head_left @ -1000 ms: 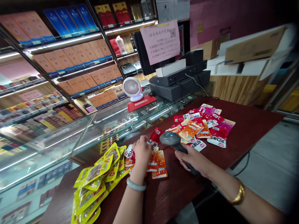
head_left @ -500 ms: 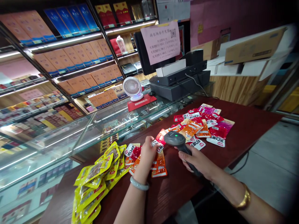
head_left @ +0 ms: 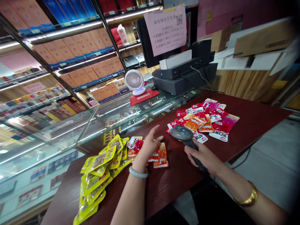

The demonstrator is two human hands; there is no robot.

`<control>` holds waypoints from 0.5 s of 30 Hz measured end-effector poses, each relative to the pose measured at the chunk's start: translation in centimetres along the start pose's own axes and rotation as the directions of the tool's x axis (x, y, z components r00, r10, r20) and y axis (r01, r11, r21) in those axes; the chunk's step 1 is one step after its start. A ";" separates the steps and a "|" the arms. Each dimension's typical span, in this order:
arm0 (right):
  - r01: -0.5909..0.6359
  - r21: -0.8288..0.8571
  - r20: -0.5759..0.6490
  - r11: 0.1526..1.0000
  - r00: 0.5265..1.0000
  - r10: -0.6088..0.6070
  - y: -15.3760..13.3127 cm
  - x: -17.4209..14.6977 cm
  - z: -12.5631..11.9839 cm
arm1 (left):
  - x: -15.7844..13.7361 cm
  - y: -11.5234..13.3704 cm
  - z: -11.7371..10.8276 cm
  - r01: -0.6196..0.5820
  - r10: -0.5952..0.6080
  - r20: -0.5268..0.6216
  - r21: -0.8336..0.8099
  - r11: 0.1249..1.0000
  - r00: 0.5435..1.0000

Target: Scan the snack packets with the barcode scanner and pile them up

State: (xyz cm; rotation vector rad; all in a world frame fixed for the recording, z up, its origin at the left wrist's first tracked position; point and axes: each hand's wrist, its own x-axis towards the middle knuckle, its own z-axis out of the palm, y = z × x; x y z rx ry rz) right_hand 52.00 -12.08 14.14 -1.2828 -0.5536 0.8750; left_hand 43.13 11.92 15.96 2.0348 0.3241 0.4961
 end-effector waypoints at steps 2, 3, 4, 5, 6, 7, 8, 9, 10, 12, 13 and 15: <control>-0.006 -0.016 0.010 1.000 1.000 0.006 0.1 0.0 0.0 | -0.4 0.5 -2.0 0.085 -0.046 -0.106 0.397 0.914 0.993; -0.010 -0.024 0.014 1.000 1.000 0.010 0.2 0.0 0.1 | -0.7 0.8 -2.9 0.145 -0.082 -0.135 0.576 0.804 0.987; -0.011 -0.029 0.018 1.000 1.000 0.012 0.3 0.0 0.1 | -1.0 1.0 -3.7 0.195 -0.131 -0.144 0.715 0.671 0.981; -0.013 -0.032 0.021 0.999 1.000 0.014 0.3 0.0 0.1 | -1.3 1.1 -4.2 0.217 -0.188 -0.134 0.812 0.542 0.973; -0.015 -0.034 0.023 0.999 1.000 0.015 0.4 0.0 0.1 | -1.6 1.2 -4.5 0.211 -0.247 -0.108 0.874 0.438 0.963; -0.015 -0.036 0.025 0.999 1.000 0.016 0.4 0.0 0.2 | -1.8 1.3 -4.5 0.188 -0.297 -0.076 0.910 0.369 0.952; -0.016 -0.039 0.026 0.999 1.000 0.017 0.4 0.0 0.2 | -2.0 1.4 -4.4 0.159 -0.333 -0.043 0.931 0.329 0.942; -0.015 -0.043 0.027 0.999 0.999 0.017 0.4 -0.1 0.3 | -2.1 1.5 -4.1 0.131 -0.354 -0.014 0.942 0.308 0.935; -0.017 -0.045 0.028 0.999 0.999 0.018 0.3 -0.1 0.3 | -2.1 1.5 -3.8 0.111 -0.362 0.005 0.948 0.299 0.932; -0.026 -0.043 0.028 0.999 0.999 0.028 0.3 -0.3 0.4 | -1.9 1.6 -3.1 0.094 -0.360 0.020 0.951 0.295 0.933; -0.033 -0.041 0.031 0.999 0.999 0.034 0.2 -0.3 0.5 | -1.8 1.6 -2.8 0.093 -0.357 0.023 0.949 0.303 0.934; -0.042 -0.044 0.045 0.998 0.998 0.044 0.2 -0.3 0.6 | -1.5 1.6 -2.3 0.097 -0.342 0.028 0.934 0.344 0.939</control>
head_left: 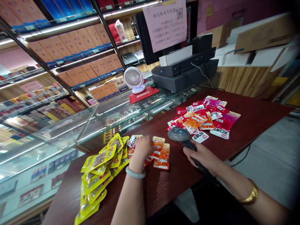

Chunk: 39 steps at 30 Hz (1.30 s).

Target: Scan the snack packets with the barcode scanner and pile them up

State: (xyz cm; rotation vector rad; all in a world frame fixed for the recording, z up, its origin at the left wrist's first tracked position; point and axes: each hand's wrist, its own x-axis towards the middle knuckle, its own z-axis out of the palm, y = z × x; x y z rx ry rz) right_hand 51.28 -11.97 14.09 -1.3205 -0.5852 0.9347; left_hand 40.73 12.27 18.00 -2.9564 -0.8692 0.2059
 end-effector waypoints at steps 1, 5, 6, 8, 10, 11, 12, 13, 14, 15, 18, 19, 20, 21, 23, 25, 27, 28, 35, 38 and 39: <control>-0.003 -0.006 0.009 1.000 1.000 0.003 0.0 0.0 0.0 | 0.1 0.2 0.1 -0.005 0.005 -0.009 -0.033 0.999 1.000; -0.003 -0.033 0.035 0.999 0.999 0.004 0.3 0.3 -0.1 | 0.5 0.5 0.4 0.004 -0.021 -0.097 -0.172 0.985 0.995; -0.001 -0.040 0.037 0.999 0.999 0.003 0.3 0.3 -0.1 | 0.6 0.5 0.5 0.008 -0.038 -0.138 -0.215 0.977 0.990; 0.007 -0.047 0.046 0.999 0.999 -0.005 0.4 0.5 -0.2 | 0.7 0.6 0.6 0.006 -0.074 -0.206 -0.315 0.949 0.976; 0.017 -0.048 0.058 0.999 0.998 -0.014 0.3 0.6 -0.2 | 0.8 0.6 0.6 -0.013 -0.086 -0.235 -0.392 0.920 0.968; 0.020 -0.046 0.064 0.999 0.998 -0.017 0.2 0.6 -0.1 | 0.8 0.6 0.6 -0.020 -0.085 -0.235 -0.413 0.911 0.968; 0.021 -0.043 0.070 0.999 0.997 -0.018 0.1 0.6 0.0 | 0.8 0.7 0.6 -0.022 -0.084 -0.230 -0.424 0.906 0.970; 0.022 -0.040 0.072 0.999 0.997 -0.019 0.0 0.7 0.1 | 0.8 0.7 0.6 -0.020 -0.085 -0.226 -0.426 0.905 0.970; 0.022 -0.037 0.072 0.999 0.997 -0.020 -0.2 0.7 0.2 | 0.8 0.8 0.6 -0.023 -0.082 -0.232 -0.420 0.907 0.969; 0.024 -0.032 0.072 0.999 0.997 -0.022 -0.4 0.8 0.4 | 0.8 0.9 0.5 -0.035 -0.075 -0.249 -0.408 0.912 0.966; 0.038 -0.019 0.083 0.999 0.996 -0.036 -0.7 1.0 0.7 | 0.7 1.2 0.4 -0.102 -0.024 -0.342 -0.346 0.933 0.940; 0.045 -0.014 0.090 0.999 0.995 -0.044 -0.8 1.1 0.8 | 0.7 1.4 0.3 -0.107 -0.023 -0.352 -0.344 0.933 0.936; 0.053 -0.011 0.097 0.999 0.994 -0.052 -0.8 1.1 0.8 | 0.6 1.5 0.3 -0.095 -0.039 -0.344 -0.364 0.926 0.938; 0.059 -0.010 0.100 0.998 0.993 -0.057 -0.8 1.2 0.8 | 0.5 1.7 0.2 -0.072 -0.068 -0.321 -0.407 0.911 0.945; 0.059 -0.011 0.096 0.998 0.994 -0.058 -0.8 1.2 0.9 | 0.4 2.0 0.2 -0.027 -0.126 -0.258 -0.519 0.855 0.958; 0.053 -0.008 0.095 0.999 0.994 -0.052 -0.8 1.2 0.9 | 0.3 2.3 0.1 -0.021 -0.145 -0.227 -0.601 0.799 0.963; 0.055 -0.002 0.100 0.998 0.993 -0.055 -0.9 1.2 1.0 | 0.3 2.5 -0.1 -0.028 -0.145 -0.224 -0.626 0.779 0.964; 0.060 0.000 0.102 0.998 0.993 -0.060 -0.9 1.2 1.0 | 0.2 2.6 -0.2 -0.023 -0.148 -0.220 -0.625 0.780 0.964; 0.049 0.004 0.089 0.999 0.995 -0.049 -1.3 1.1 1.1 | 0.3 2.5 0.0 -0.015 -0.134 -0.203 -0.602 0.799 0.970; 0.029 0.014 0.092 0.999 0.995 -0.030 -1.2 1.0 1.0 | 0.5 2.3 0.3 -0.081 -0.099 -0.261 -0.600 0.796 0.960; 0.027 0.018 0.094 0.999 0.995 -0.029 -1.1 1.0 1.0 | 0.5 2.3 0.4 -0.080 -0.101 -0.260 -0.604 0.793 0.960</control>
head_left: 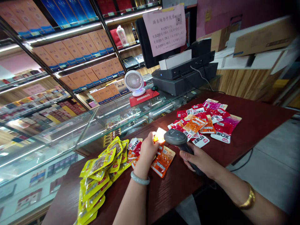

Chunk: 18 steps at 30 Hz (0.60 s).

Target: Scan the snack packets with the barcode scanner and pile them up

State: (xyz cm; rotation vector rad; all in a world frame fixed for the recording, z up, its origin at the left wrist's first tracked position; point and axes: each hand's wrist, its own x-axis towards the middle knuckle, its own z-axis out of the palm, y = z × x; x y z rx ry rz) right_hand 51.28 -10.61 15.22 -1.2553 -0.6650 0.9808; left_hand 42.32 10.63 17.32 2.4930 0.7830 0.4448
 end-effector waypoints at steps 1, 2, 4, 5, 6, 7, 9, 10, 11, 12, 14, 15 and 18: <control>0.001 0.002 0.001 1.000 1.000 -0.001 0.1 0.0 -0.1 | 0.0 -0.1 0.1 0.016 -0.016 0.005 -0.005 1.000 1.000; 0.001 0.001 0.000 1.000 1.000 -0.001 0.2 -0.1 -0.1 | 0.0 -0.1 0.1 0.039 -0.039 0.012 -0.013 0.999 0.999; 0.001 -0.006 -0.009 1.000 1.000 -0.001 0.2 -0.2 -0.2 | 0.0 -0.3 0.3 0.086 -0.085 0.021 -0.044 0.995 0.996; 0.005 -0.012 -0.013 1.000 1.000 -0.005 0.2 -0.3 -0.2 | 0.1 -0.4 0.4 0.102 -0.100 0.020 -0.071 0.992 0.995; 0.012 -0.019 -0.015 1.000 1.000 -0.012 0.2 -0.5 -0.3 | 0.1 -0.5 0.7 0.112 -0.111 0.019 -0.110 0.988 0.994; 0.021 -0.024 -0.014 0.999 1.000 -0.022 0.1 -0.8 -0.3 | 0.2 -0.6 0.9 0.122 -0.121 0.018 -0.162 0.979 0.992; 0.037 -0.032 -0.008 0.999 0.999 -0.037 -0.1 -1.3 -0.6 | 0.4 -0.5 1.6 0.149 -0.144 0.041 -0.305 0.941 0.989; 0.039 -0.032 -0.007 0.999 0.999 -0.039 -0.2 -1.6 -0.7 | 0.6 -0.2 1.9 0.168 -0.153 0.069 -0.393 0.904 0.986; 0.039 -0.032 -0.008 0.999 0.999 -0.039 -0.3 -1.9 -1.0 | 0.8 0.4 2.3 0.186 -0.151 0.110 -0.484 0.855 0.982; 0.038 -0.033 -0.013 0.999 0.999 -0.038 -0.3 -2.1 -1.2 | 1.1 1.1 2.5 0.200 -0.130 0.161 -0.569 0.798 0.978; 0.043 -0.038 -0.028 0.998 0.999 -0.044 -0.2 -2.5 -1.8 | 1.8 3.1 2.7 0.211 -0.021 0.271 -0.697 0.685 0.962; 0.050 -0.041 -0.035 0.998 0.998 -0.051 -0.1 -2.6 -2.1 | 2.2 4.1 2.6 0.208 0.048 0.310 -0.736 0.644 0.949; 0.060 -0.030 -0.052 0.998 0.997 -0.061 0.3 -2.7 -2.8 | 2.9 6.2 1.7 0.147 0.158 0.331 -0.731 0.666 0.930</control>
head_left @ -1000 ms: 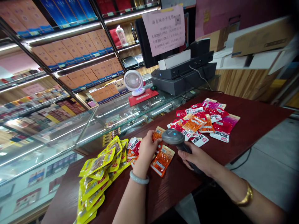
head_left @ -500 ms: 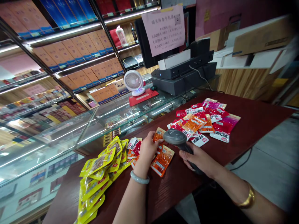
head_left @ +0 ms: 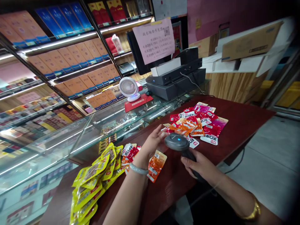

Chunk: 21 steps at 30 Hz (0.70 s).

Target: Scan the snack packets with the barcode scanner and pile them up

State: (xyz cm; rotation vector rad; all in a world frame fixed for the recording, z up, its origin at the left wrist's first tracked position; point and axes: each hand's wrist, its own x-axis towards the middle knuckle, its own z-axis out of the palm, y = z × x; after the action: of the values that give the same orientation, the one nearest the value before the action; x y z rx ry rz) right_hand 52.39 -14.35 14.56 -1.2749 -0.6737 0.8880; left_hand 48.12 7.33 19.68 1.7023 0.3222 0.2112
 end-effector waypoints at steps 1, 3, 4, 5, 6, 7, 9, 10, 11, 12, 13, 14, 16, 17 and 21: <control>-0.005 0.006 -0.004 1.000 1.000 0.005 0.1 -0.1 -0.2 | -0.2 0.4 -0.1 -0.013 0.015 -0.019 0.096 0.995 1.000; -0.021 0.006 -0.007 1.000 1.000 0.021 0.1 -0.3 -0.5 | -1.6 0.7 -0.8 -0.013 0.053 -0.087 0.407 0.914 0.995; -0.028 0.000 -0.009 1.000 1.000 0.028 0.1 -0.4 -0.7 | -2.7 0.5 -1.3 0.017 0.067 -0.122 0.581 0.814 0.990; -0.034 -0.011 -0.011 0.999 0.999 0.034 0.0 -0.6 -0.8 | -4.1 0.3 -1.7 0.066 0.070 -0.154 0.731 0.679 0.986; -0.040 -0.022 -0.011 0.999 0.999 0.040 -0.2 -0.8 -0.9 | -5.6 -0.1 -2.0 0.126 0.060 -0.184 0.841 0.527 0.981; -0.048 -0.032 -0.010 0.998 0.999 0.047 -0.3 -1.0 -1.0 | -7.1 -0.5 -2.1 0.184 0.038 -0.214 0.905 0.383 0.976; -0.070 -0.056 0.031 0.996 0.997 0.072 -0.5 -1.3 -1.1 | -9.8 -1.4 -1.9 0.263 -0.020 -0.265 0.946 0.188 0.964; -0.084 -0.077 0.063 0.994 0.994 0.089 -0.5 -1.4 -1.2 | -10.8 -1.8 -1.6 0.287 -0.041 -0.284 0.947 0.143 0.958; -0.096 -0.102 0.097 0.990 0.990 0.106 -0.5 -1.6 -1.2 | -11.6 -2.2 -1.2 0.305 -0.053 -0.301 0.944 0.126 0.952; -0.103 -0.129 0.127 0.986 0.985 0.120 -0.5 -1.7 -1.2 | -12.0 -2.6 -0.8 0.324 -0.055 -0.320 0.937 0.128 0.946; -0.106 -0.155 0.151 0.982 0.980 0.130 -0.4 -1.8 -1.2 | -12.3 -2.9 -0.4 0.344 -0.053 -0.340 0.928 0.143 0.939; -0.106 -0.177 0.168 0.978 0.976 0.137 -0.3 -1.9 -1.1 | -12.4 -3.1 0.0 0.366 -0.054 -0.362 0.916 0.167 0.930; -0.104 -0.195 0.192 0.975 0.971 0.142 -0.2 -2.2 -0.9 | -12.3 -3.4 0.6 0.411 -0.076 -0.405 0.883 0.227 0.911; -0.107 -0.198 0.201 0.974 0.968 0.147 -0.1 -2.3 -0.8 | -12.2 -3.5 0.9 0.431 -0.092 -0.422 0.865 0.257 0.902; -0.102 -0.199 0.216 0.975 0.965 0.146 -0.3 -2.5 -0.4 | -12.1 -3.8 1.3 0.443 -0.098 -0.436 0.836 0.323 0.895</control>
State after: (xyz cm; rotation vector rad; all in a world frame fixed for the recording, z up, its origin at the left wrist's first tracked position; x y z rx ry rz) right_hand 51.51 -16.73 14.90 -1.4059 -0.8834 1.1081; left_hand 36.74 2.65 16.29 2.7219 1.1606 0.0072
